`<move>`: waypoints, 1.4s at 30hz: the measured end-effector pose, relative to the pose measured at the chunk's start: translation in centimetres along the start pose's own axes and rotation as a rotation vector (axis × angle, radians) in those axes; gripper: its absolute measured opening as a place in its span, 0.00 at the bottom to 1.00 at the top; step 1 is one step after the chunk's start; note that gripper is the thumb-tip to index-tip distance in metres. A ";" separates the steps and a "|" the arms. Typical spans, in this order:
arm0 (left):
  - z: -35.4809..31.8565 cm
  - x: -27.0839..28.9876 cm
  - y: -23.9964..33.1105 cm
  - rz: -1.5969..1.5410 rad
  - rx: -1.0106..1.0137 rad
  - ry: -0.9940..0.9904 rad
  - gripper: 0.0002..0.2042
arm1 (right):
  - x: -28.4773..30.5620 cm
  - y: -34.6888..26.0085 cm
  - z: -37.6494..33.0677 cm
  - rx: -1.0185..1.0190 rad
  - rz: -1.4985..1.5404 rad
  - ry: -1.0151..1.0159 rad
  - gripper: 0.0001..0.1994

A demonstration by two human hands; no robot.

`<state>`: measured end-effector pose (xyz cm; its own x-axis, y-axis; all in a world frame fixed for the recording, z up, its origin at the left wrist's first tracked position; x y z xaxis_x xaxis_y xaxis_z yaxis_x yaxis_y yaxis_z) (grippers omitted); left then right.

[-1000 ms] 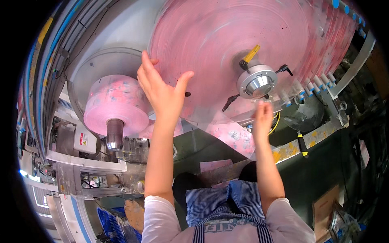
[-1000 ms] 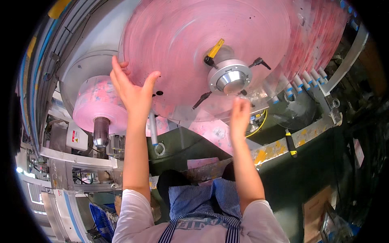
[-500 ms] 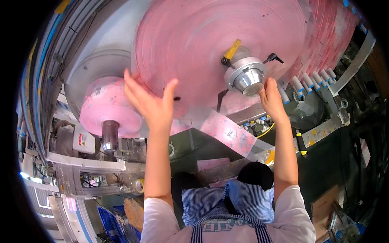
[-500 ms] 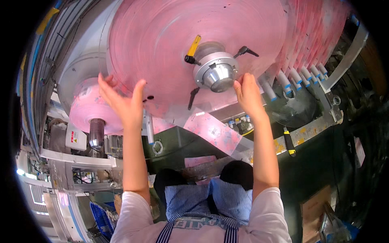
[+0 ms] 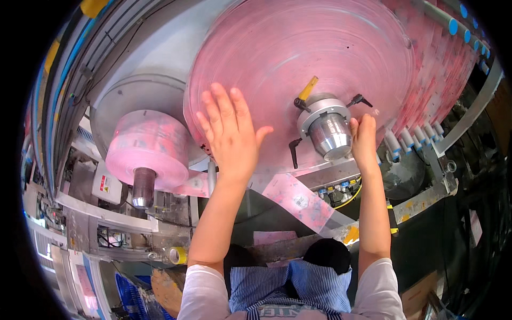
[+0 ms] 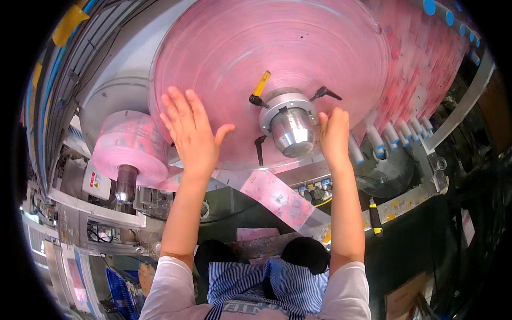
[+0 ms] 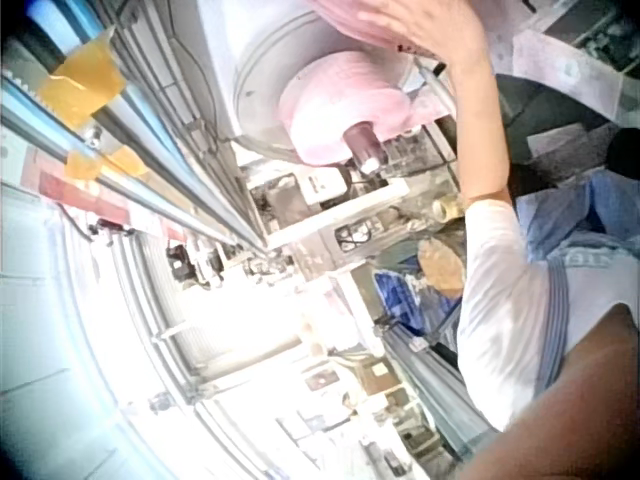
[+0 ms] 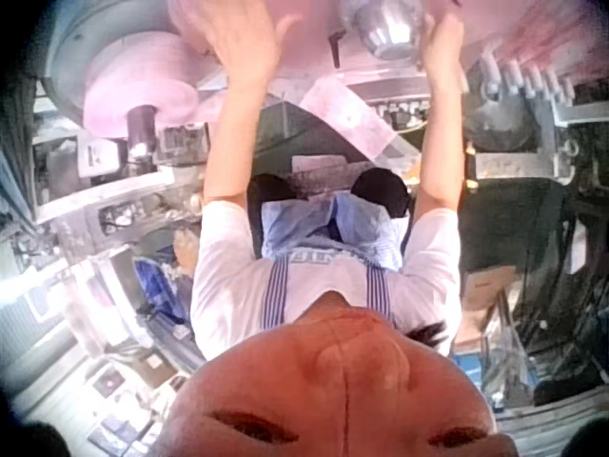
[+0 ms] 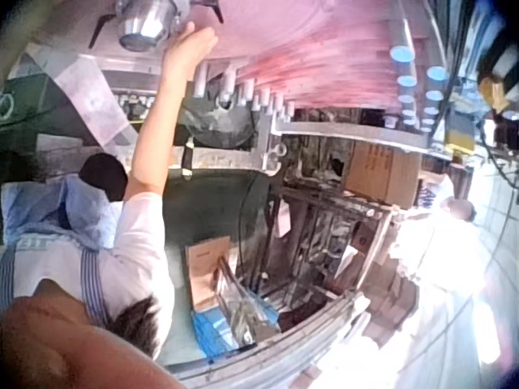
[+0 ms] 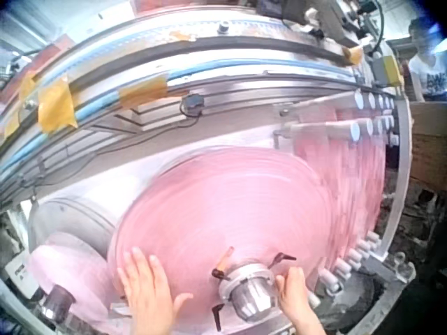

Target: The person tapes a strip of plastic packaging, adjusts a roll of pink material on a machine spindle using a tool, and luego walks to a workstation to assemble cardboard boxes and place items inside them.

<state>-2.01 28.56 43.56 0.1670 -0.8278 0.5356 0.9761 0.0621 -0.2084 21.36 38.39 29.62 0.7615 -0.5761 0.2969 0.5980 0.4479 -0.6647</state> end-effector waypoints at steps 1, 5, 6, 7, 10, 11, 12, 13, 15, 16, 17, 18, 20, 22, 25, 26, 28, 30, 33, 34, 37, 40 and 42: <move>-0.2 0.1 0.1 -0.015 -0.005 -0.006 0.50 | 0.2 -0.2 0.0 -0.005 0.002 -0.018 0.12; 0.4 1.0 0.9 -0.076 0.016 0.085 0.49 | 1.9 -0.8 1.0 0.011 0.076 -0.106 0.14; 0.3 1.3 1.0 -0.079 0.022 0.093 0.49 | 2.4 -0.7 0.4 -0.059 0.049 -0.104 0.14; 0.0 1.5 1.2 -0.092 -0.004 0.033 0.49 | 2.8 -0.7 0.1 -0.132 0.021 -0.103 0.14; -0.4 1.1 1.7 -0.091 -0.065 -0.053 0.49 | 3.8 -2.2 1.0 -0.094 -0.057 -0.083 0.13; -0.5 0.7 1.6 -0.069 -0.104 -0.085 0.49 | 4.0 -3.1 1.2 -0.051 -0.069 -0.055 0.13; -0.5 -0.4 0.6 -0.067 -0.096 -0.087 0.49 | 3.8 -3.5 1.2 -0.046 -0.069 -0.063 0.13; -0.4 -1.6 -0.7 -0.099 -0.175 -0.030 0.50 | 3.6 -4.1 1.4 -0.019 -0.064 -0.063 0.12; 0.0 -2.4 -1.3 -0.126 -0.238 0.028 0.50 | 3.1 -4.3 2.1 0.021 -0.059 -0.074 0.11; 0.1 -2.5 -0.9 -0.145 -0.236 0.052 0.50 | 2.9 -3.9 2.3 0.021 -0.003 -0.062 0.09; 0.1 -2.4 -0.5 -0.162 -0.235 0.078 0.50 | 2.8 -3.5 2.3 0.020 0.054 -0.049 0.08; -0.2 -2.4 -0.1 -0.163 -0.227 0.070 0.50 | 2.9 -3.6 2.3 0.071 0.038 -0.055 0.08; -0.4 -2.4 0.3 -0.126 -0.185 0.065 0.50 | 2.3 -3.4 2.1 0.062 0.004 -0.069 0.08; -1.1 -2.1 1.0 -0.127 -0.217 0.007 0.49 | 1.6 -2.9 2.6 0.054 -0.032 -0.078 0.08; -0.9 -3.7 1.8 -0.088 -0.253 -0.033 0.49 | 0.6 -2.7 3.6 0.123 -0.029 -0.068 0.06; -1.1 -4.0 1.8 -0.044 -0.255 -0.017 0.49 | 0.7 -2.9 3.6 0.125 -0.009 -0.083 0.07; -1.4 -4.2 1.5 -0.051 -0.244 -0.008 0.49 | 1.2 -3.8 3.8 0.153 -0.012 -0.096 0.09; -1.8 -4.3 1.1 -0.061 -0.232 0.014 0.49 | 1.7 -3.8 3.4 0.127 -0.073 -0.088 0.10; -0.9 -5.2 1.7 -0.017 -0.238 -0.009 0.48 | 1.2 -2.0 5.5 0.068 -0.081 -0.100 0.11; -0.4 -4.8 2.5 0.010 -0.217 -0.001 0.47 | 1.9 -2.3 5.6 0.133 -0.062 -0.061 0.12; -0.4 -3.2 2.6 -0.027 -0.193 0.007 0.44 | 2.9 -2.5 5.5 0.193 -0.055 -0.054 0.11; -1.0 -2.7 2.1 -0.076 -0.209 0.043 0.43 | 5.2 -3.7 5.0 0.034 -0.242 0.168 0.05; -1.5 -2.9 1.8 -0.039 -0.224 0.069 0.36 | 5.7 -8.3 5.9 0.163 -0.120 0.187 0.06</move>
<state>-0.92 30.25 40.36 0.1124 -0.8637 0.4913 0.9249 -0.0897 -0.3694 22.26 35.41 40.88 0.6321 -0.7415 0.2250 0.7253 0.4640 -0.5086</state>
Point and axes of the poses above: each hand's wrist, its own z-axis towards the middle knuckle, its own x-axis out of the back of the hand, y = z × x, the point moved 4 cm from there along z, towards the middle knuckle, and after that the axes turned 7 degrees about y, right-handed, at the moved point
